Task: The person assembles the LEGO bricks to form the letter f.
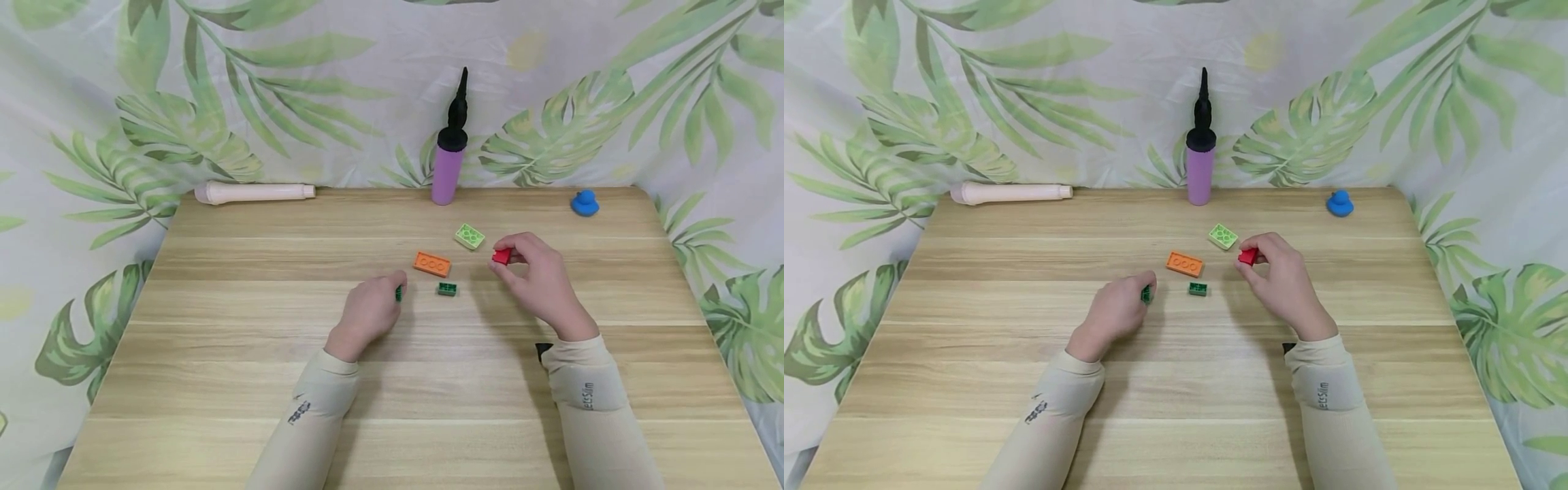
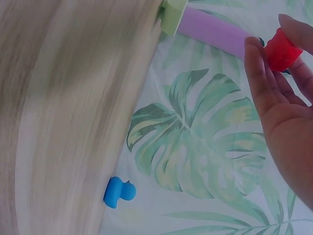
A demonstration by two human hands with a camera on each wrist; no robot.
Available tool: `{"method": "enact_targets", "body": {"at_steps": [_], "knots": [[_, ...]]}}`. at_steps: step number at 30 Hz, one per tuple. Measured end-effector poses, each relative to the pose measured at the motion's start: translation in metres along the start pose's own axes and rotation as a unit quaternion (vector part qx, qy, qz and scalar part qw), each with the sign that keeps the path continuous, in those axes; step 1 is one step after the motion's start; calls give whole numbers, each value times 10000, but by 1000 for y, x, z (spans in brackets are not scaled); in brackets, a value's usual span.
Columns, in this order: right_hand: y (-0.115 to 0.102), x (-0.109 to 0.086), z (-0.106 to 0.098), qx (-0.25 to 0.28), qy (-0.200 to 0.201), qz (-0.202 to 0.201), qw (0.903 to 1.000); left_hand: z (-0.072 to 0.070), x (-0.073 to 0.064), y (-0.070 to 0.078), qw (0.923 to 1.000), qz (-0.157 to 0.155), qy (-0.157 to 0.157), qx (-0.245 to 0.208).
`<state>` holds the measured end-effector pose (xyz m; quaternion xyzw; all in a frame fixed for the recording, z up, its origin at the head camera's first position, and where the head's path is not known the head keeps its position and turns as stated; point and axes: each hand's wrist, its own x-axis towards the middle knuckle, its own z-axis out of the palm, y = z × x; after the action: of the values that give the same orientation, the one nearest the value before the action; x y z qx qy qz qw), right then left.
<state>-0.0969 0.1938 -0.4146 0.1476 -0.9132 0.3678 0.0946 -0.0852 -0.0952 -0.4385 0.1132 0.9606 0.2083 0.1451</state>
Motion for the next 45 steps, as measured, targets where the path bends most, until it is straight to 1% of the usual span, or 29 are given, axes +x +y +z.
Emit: {"method": "enact_targets", "body": {"at_steps": [4,12,14,19,21,27,29,32,35,37,41,45], "knots": [[0,-1,0,-5,49,-19,10000,2,-1,-1,9999,38,-82,48],[-1,-1,-2,17,-17,47,10000,2,-1,-1,9991,-100,-299,266],[-1,-1,-3,16,-21,63,10000,2,0,-1,9993,-144,-285,197],[-1,0,-3,2,-26,52,10000,2,3,-1,9991,-225,-270,-235],[-1,1,-4,-21,-35,54,10000,2,3,-2,9989,-187,-333,-268],[-3,1,-4,-31,-97,231,9997,3,2,-4,9991,48,-411,-84],[-3,1,-3,14,-116,298,9995,4,2,-4,9984,172,-536,-63],[-4,1,-3,236,-146,418,9987,5,1,-3,9959,420,-796,-40],[-4,1,-3,556,-142,529,9969,6,1,-2,9940,578,-928,23],[-4,1,-3,786,-95,611,9950,6,1,-1,9942,561,-915,68],[-5,1,-4,1043,27,768,9916,5,1,-1,9954,397,-864,122],[-7,1,-6,1265,59,921,9877,5,1,-2,9961,379,-784,167]]}}
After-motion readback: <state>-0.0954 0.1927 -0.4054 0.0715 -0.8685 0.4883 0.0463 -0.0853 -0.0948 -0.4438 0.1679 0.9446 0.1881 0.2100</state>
